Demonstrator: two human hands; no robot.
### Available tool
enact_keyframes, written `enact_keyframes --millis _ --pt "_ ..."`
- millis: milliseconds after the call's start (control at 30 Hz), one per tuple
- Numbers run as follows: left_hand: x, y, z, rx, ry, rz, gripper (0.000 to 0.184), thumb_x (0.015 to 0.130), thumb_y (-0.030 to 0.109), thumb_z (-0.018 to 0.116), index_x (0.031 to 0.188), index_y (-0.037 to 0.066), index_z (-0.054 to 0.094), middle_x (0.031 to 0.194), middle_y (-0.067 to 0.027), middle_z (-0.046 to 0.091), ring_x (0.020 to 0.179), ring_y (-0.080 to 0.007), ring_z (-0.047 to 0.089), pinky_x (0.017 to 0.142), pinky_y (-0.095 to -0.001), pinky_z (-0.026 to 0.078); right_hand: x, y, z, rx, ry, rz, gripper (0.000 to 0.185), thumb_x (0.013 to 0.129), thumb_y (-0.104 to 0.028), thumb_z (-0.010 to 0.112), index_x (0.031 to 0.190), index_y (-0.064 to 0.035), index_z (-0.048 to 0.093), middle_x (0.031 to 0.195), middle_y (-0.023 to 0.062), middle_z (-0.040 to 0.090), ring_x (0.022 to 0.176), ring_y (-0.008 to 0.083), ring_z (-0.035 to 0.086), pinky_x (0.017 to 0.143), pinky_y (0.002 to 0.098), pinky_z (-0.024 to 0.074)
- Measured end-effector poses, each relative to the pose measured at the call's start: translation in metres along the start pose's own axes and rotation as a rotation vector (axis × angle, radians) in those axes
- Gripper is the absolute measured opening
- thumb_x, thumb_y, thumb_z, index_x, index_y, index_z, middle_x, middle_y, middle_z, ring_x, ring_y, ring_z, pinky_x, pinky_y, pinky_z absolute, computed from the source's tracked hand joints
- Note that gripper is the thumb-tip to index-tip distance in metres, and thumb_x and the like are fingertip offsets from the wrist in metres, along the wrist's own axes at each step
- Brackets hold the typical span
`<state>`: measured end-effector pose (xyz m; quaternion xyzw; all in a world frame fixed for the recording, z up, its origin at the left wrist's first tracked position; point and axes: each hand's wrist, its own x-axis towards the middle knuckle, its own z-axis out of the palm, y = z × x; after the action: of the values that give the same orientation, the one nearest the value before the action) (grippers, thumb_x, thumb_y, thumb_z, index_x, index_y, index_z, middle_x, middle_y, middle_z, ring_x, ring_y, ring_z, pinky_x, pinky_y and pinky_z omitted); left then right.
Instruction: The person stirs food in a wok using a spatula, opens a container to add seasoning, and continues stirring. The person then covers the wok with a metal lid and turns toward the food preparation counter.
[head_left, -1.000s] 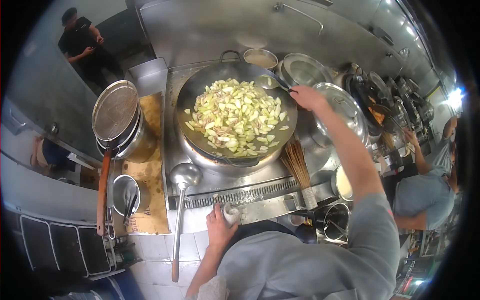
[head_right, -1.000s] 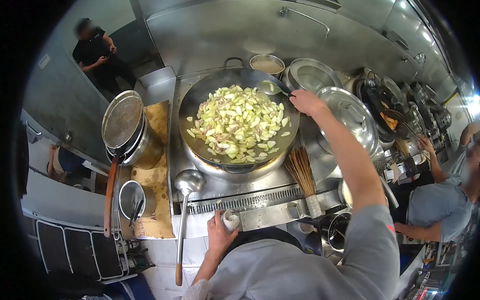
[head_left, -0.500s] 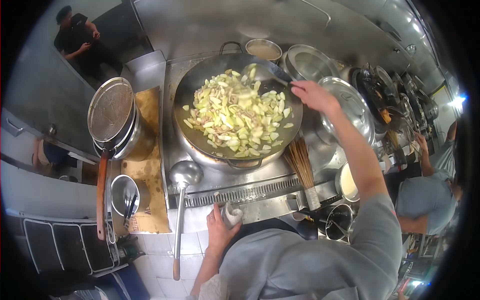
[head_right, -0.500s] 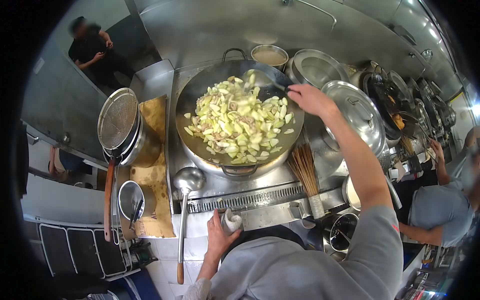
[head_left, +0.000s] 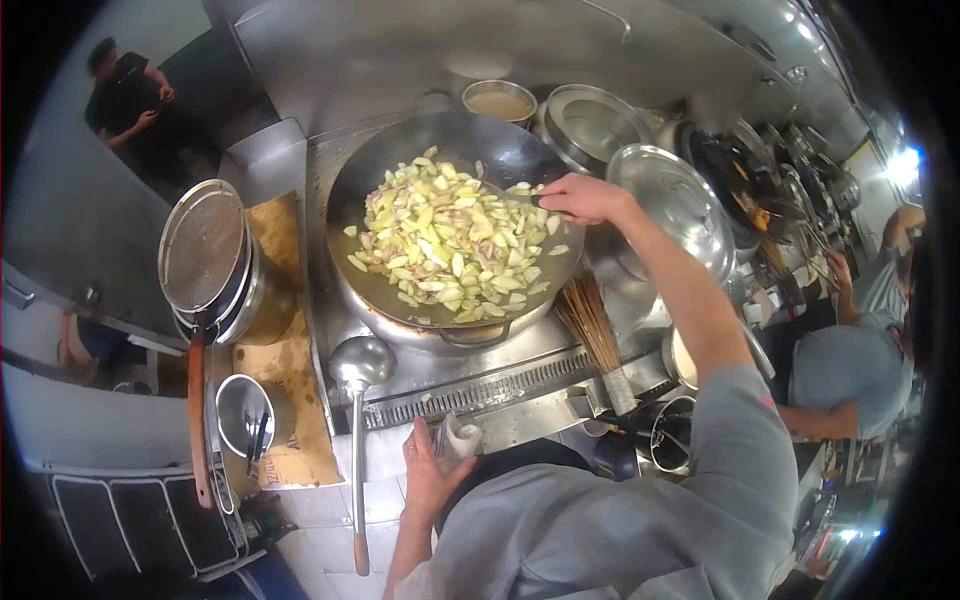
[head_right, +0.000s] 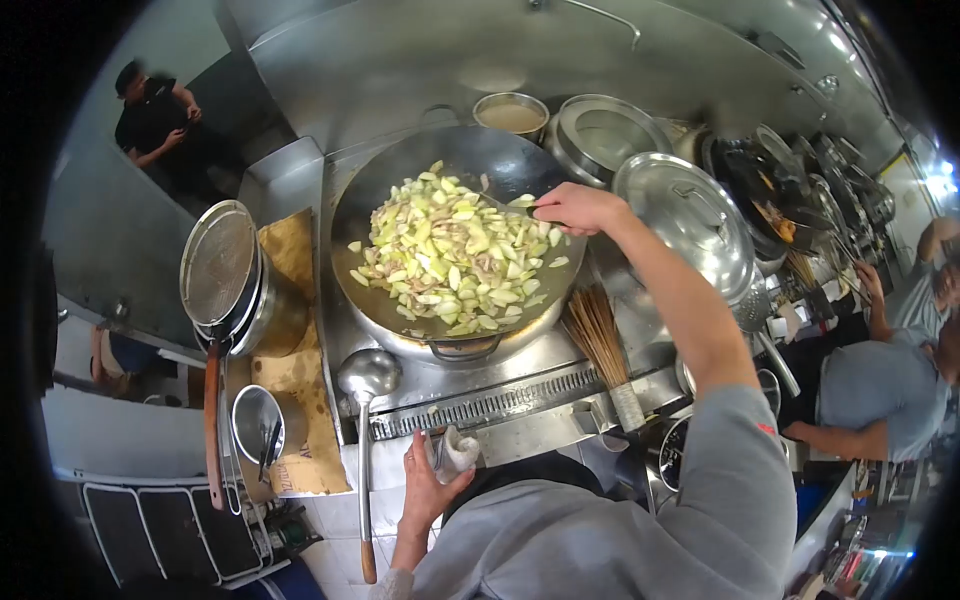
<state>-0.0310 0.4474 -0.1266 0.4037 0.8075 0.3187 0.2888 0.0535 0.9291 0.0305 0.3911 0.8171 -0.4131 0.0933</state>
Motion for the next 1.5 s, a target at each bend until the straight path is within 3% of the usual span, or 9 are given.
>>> enact_keyframes --millis 67,100,233,500,733,900,967,1200,1500 --pt "-0.001 -0.007 -0.006 -0.006 -0.008 0.009 0.117 0.067 0.031 0.09 0.149 -0.013 0.018 0.139 -0.0323 0.042 0.13 -0.0449 0.039 0.111 -0.0478 0.036 -0.032 0.01 -0.008 -0.221 0.186 -0.202 0.037 0.097 -0.031 0.059 0.13 -0.0144 0.065 0.09 0.0065 0.072 0.066 0.0155 0.062 0.06 0.0311 0.0517" --pt "0.0 -0.012 -0.007 -0.002 -0.016 0.035 0.118 0.067 0.032 0.09 0.149 -0.013 0.019 0.139 -0.0325 0.042 0.131 -0.0451 0.039 0.111 -0.0479 0.036 -0.033 0.036 -0.014 -0.454 0.323 -0.497 0.04 0.096 -0.03 0.062 0.134 -0.0188 0.063 0.112 0.0102 0.073 0.091 0.0285 0.07 0.084 0.0414 0.0538" --pt "0.008 -0.031 -0.007 -0.092 -0.069 0.139 0.114 0.07 0.031 0.089 0.151 -0.01 0.019 0.148 -0.0317 0.033 0.137 -0.0454 0.034 0.115 -0.0496 0.028 -0.127 -0.015 -0.006 -0.737 0.433 -0.31 0.039 0.095 -0.029 0.062 0.133 -0.025 0.062 0.108 0.0137 0.07 0.106 0.0346 0.064 0.089 0.0467 0.0516" --pt "0.016 -0.041 -0.023 -0.063 -0.127 0.174 0.102 0.075 0.019 0.083 0.151 -0.009 0.021 0.153 -0.0314 0.028 0.143 -0.0453 0.028 0.119 -0.0499 0.023 -0.209 -0.05 0.027 -0.924 0.223 -0.042 0.039 0.091 -0.016 0.058 0.129 -0.0191 0.064 0.101 0.0141 0.069 0.096 0.0348 0.068 0.084 0.0466 0.0557" --pt "0.018 -0.019 -0.025 -0.142 -0.055 0.168 0.098 0.077 0.019 0.081 0.151 -0.008 0.023 0.153 -0.0304 0.032 0.141 -0.0446 0.032 0.118 -0.0479 0.024 -0.059 0.002 0.075 -0.745 0.352 -0.105 0.02 0.084 -0.012 0.056 0.095 -0.0054 0.073 0.096 0.0197 0.071 0.094 0.0341 0.071 0.084 0.0446 0.0573" --pt "0.011 -0.007 -0.04 -0.1 0.066 0.098 0.093 0.079 0.021 0.081 0.149 -0.007 0.026 0.143 -0.0313 0.041 0.134 -0.0445 0.039 0.113 -0.0467 0.033 -0.079 -0.035 0.027 -0.811 0.403 -0.192 0.041 0.085 -0.014 0.057 0.126 -0.0181 0.067 0.101 0.0136 0.067 0.102 0.032 0.066 0.086 0.0463 0.0532" --pt "0.008 -0.007 -0.044 -0.111 0.105 0.039 0.092 0.079 0.021 0.08 0.149 -0.006 0.026 0.141 -0.0308 0.043 0.131 -0.0446 0.042 0.111 -0.0467 0.035 -0.092 -0.071 0.019 -0.92 0.51 -0.332 0.042 0.085 -0.012 0.057 0.126 -0.0161 0.066 0.094 0.0139 0.066 0.086 0.0326 0.068 0.076 0.0443 0.0553" --pt "0.004 -0.001 -0.033 -0.117 0.11 0.051 0.092 0.08 0.02 0.079 0.15 -0.004 0.025 0.141 -0.0295 0.043 0.132 -0.0425 0.042 0.111 -0.0465 0.037 -0.054 -0.169 0.071 -1.097 0.48 -0.854 0.038 0.084 -0.007 0.058 0.122 -0.0093 0.066 0.088 0.0147 0.065 0.08 0.0306 0.07 0.07 0.0415 0.0582" --pt "-0.019 -0.016 -0.037 -0.144 0.195 0.015 0.094 0.08 0.017 0.081 0.153 0.0 0.023 0.139 -0.025 0.049 0.131 -0.0378 0.046 0.106 -0.0473 0.043 -0.018 -0.164 0.071 -1.433 0.142 -0.596 0.043 0.087 -0.005 0.055 0.129 -0.0086 0.061 0.098 0.0171 0.064 0.084 0.0305 0.07 0.07 0.0424 0.0592"
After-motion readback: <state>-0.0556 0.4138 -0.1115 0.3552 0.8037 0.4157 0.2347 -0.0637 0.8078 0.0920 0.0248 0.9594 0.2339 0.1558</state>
